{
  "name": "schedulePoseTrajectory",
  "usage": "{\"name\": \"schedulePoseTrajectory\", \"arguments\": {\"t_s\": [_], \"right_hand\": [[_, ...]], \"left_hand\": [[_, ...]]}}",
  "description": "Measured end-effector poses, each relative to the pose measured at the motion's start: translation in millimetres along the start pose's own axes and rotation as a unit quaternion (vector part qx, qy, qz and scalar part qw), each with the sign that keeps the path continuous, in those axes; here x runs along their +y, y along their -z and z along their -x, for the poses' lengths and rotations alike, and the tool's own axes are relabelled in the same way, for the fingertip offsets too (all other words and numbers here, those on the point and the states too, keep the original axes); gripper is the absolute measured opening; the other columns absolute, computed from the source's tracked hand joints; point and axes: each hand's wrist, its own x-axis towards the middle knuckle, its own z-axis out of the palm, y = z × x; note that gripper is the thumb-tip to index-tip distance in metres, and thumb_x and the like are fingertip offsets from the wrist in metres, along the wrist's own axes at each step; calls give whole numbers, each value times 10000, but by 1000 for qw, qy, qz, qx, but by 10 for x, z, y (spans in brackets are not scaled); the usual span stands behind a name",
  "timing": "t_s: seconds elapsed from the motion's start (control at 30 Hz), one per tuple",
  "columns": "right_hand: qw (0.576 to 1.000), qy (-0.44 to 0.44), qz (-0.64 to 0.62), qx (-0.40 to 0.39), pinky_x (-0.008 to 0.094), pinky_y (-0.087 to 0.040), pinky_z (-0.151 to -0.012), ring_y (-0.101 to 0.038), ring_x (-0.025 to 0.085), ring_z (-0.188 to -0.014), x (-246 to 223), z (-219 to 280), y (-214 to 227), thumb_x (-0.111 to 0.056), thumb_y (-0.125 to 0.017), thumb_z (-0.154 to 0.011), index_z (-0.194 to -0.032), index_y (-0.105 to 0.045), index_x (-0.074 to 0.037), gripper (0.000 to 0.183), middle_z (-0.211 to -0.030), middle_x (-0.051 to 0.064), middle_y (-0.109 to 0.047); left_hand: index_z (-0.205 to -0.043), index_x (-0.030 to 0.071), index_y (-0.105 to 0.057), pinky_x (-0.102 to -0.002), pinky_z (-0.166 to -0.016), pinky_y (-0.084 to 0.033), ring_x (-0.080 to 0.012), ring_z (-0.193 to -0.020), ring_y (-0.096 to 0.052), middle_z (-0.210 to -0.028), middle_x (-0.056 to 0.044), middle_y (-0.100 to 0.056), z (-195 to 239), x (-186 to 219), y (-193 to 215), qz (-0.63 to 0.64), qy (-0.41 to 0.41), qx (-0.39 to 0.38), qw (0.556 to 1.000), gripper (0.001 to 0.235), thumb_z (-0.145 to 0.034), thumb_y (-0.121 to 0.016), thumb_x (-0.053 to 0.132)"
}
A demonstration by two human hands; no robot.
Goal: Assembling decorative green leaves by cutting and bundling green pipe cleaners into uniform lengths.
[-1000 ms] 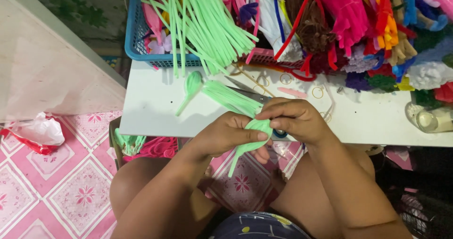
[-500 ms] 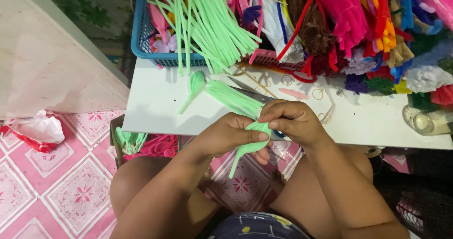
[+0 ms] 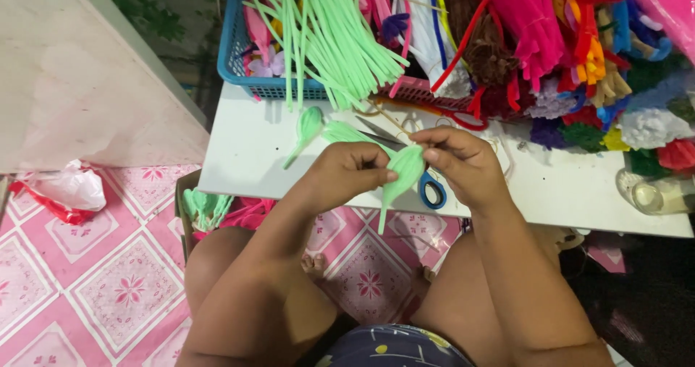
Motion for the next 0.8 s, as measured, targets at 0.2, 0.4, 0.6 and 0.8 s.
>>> {"name": "schedulePoseTrajectory", "arguments": {"t_s": [0.2, 0.4, 0.6, 0.8], "right_hand": [[998, -58, 25, 17, 291, -582, -735, -710, 180, -839, 157, -65, -27, -109, -694, -957, -1164, -683, 97, 292, -946, 163, -735], [973, -139, 183, -6, 292, -572, -737, -697, 183, -777, 255, -92, -85, -82, -738, -933, -1088, -759, 33, 193, -841, 162, -753], [928, -35, 370, -5, 325, -574, -783, -724, 194, -807, 315, -554, -208, -194, -757, -944, -996, -802, -123, 98, -775, 35, -751], [846, 81, 524, -50, 362, -569, -857, -714, 238, -936, 377, -1278, -582, -255, -692, -982, -1103, -761, -185, 156, -928, 19, -721]], "left_hand": [[-925, 31, -732, -230, -627, -532, -97, -637, -597, -662, -51, -646, 90, 69, 371, -18, -35, 110, 993, 64, -919, -753, 91], [-965, 73, -751, -323, -663, -535, -175, -641, -679, -706, -103, -696, 539, 93, 1353, -259, 81, 285, 919, 144, -882, -763, 189], [-865, 130, -775, -313, -652, -544, -174, -620, -722, -686, -64, -727, 376, -331, 1559, -331, 196, 268, 883, 139, -825, -710, 246], [-1069, 97, -791, -356, -653, -555, -276, -711, -734, -787, -132, -732, 247, -98, 1489, -427, 206, 298, 828, 269, -893, -668, 259]]}}
